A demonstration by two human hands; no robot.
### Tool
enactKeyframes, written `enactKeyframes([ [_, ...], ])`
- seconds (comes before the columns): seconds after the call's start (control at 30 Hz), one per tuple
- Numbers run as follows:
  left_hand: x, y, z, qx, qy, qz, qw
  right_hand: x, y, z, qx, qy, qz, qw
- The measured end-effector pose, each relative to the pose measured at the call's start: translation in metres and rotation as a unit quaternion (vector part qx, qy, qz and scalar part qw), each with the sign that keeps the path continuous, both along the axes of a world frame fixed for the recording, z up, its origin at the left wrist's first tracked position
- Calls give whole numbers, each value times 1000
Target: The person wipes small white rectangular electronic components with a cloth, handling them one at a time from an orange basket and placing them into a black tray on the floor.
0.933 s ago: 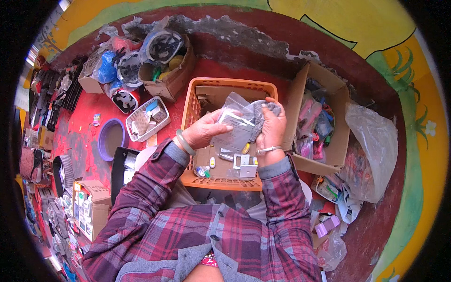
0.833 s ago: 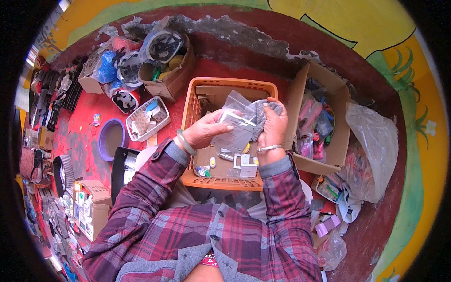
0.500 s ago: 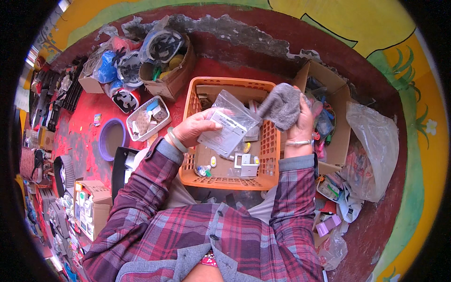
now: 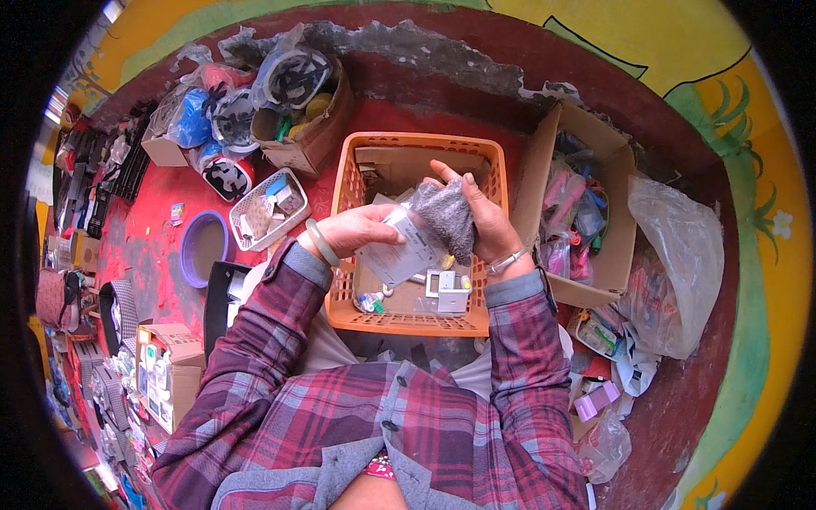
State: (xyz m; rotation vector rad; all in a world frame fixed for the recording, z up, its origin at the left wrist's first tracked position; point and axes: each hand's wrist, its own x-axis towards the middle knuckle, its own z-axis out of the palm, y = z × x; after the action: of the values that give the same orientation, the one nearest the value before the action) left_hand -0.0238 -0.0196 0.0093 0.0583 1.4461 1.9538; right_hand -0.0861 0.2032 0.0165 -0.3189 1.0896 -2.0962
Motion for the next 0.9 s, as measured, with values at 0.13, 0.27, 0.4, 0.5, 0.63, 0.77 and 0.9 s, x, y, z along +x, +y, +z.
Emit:
enactKeyframes([
  [0.13,-1,1,-3,-9,-7,23,1000,5,-5,-6,119,107,-30,987],
  [0.27,-1,4,-3,16,-11,12,1000,15,-18,-8,211,179,-90,957],
  [0.4,-2,4,-6,54,-40,16,998,25,-28,-16,236,291,-197,906],
  [0.5,0,8,-2,77,-49,15,996,29,-32,-12,316,415,-272,809],
  [0.63,1,11,0,87,-47,11,995,30,-32,-1,380,528,-316,691],
  [0.77,1,13,0,92,-40,15,995,27,-30,0,396,577,-330,633],
  [0.9,2,14,3,96,-39,10,995,20,-27,-5,386,615,-335,601],
])
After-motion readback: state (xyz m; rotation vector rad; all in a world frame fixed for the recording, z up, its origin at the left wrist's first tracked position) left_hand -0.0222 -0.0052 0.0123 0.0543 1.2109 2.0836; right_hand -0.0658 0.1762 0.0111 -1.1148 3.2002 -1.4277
